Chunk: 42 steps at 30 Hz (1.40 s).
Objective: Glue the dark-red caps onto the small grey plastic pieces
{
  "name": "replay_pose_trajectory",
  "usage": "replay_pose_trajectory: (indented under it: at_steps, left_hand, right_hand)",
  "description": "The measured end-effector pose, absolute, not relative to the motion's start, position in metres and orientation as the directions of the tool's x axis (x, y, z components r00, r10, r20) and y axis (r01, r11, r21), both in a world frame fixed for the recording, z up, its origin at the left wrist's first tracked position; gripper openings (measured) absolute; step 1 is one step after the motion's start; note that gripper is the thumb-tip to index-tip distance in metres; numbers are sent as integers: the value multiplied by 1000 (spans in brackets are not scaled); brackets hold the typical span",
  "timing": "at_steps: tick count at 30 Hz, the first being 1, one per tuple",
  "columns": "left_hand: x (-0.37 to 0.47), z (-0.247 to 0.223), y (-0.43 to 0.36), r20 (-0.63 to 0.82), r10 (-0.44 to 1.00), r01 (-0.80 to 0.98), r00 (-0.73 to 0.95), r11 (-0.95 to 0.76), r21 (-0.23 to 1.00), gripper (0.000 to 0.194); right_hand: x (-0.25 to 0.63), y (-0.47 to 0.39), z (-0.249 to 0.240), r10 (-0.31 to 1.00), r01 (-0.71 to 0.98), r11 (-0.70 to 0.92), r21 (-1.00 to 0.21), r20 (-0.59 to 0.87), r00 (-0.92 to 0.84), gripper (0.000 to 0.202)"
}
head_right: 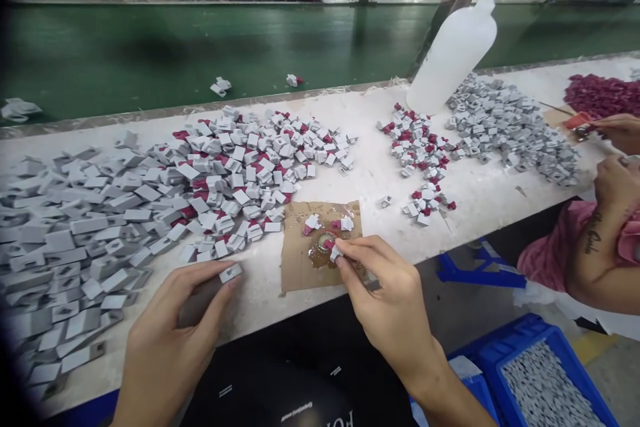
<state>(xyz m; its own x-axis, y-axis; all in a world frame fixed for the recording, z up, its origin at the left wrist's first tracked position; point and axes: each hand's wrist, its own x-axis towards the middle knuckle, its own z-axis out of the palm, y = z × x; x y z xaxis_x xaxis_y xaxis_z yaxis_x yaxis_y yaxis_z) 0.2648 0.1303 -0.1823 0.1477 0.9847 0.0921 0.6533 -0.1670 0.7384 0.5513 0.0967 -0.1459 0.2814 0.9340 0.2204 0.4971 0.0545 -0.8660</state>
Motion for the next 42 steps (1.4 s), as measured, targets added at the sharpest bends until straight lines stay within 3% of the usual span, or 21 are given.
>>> replay_pose_trajectory:
  at_steps: [3,6,11,16,21,29,34,36,38,41,42]
  left_hand:
    - [281,-165,136,-19,992,473,124,-42,880,16]
    - [309,-147,150,-177,971,215,162,141,966,22]
    - [350,-132,182,-202,892,-111,405,268,957,17]
    - [365,-135,194,-207,849,-181,485,329,927,19]
    - [367,-138,193,-203,842,-179,500,330,927,15]
    - [361,-131,196,-124,868,-91,480,190,978,11]
    - [339,-112,208,-43,909,26,415,35,999,10]
    - [325,-104,218,1,937,116,349,-44,992,16]
    - [311,-96,230,53,970,211,239,-105,972,18]
    - [299,-87,248,121,989,309,87,-142,940,13]
    - [298,-85,254,135,989,322,59,-147,935,13]
  right_hand:
    - [553,99,-143,939,370,14,-929,139,315,23]
    - [555,105,-141,950,109,-15,-994,20,311,20]
    - [553,118,-143,963,-235,-35,-971,-96,252,15]
    - [554,122,-146,957,-287,-27,-958,-108,271,13]
    - [558,121,-144,958,-211,0,-977,-61,279,15]
    - [559,128,-123,986,9,13,-1000,15,165,16]
    - [567,168,-104,992,-45,-71,-996,-66,-110,15]
    - [567,208,-93,962,74,-54,-996,-72,-262,18]
    - [557,263,-84,951,290,39,-956,-54,-304,22]
    - [523,358,-86,989,700,142,-700,77,-124,38]
    - [509,388,-90,990,732,144,-666,90,-113,43]
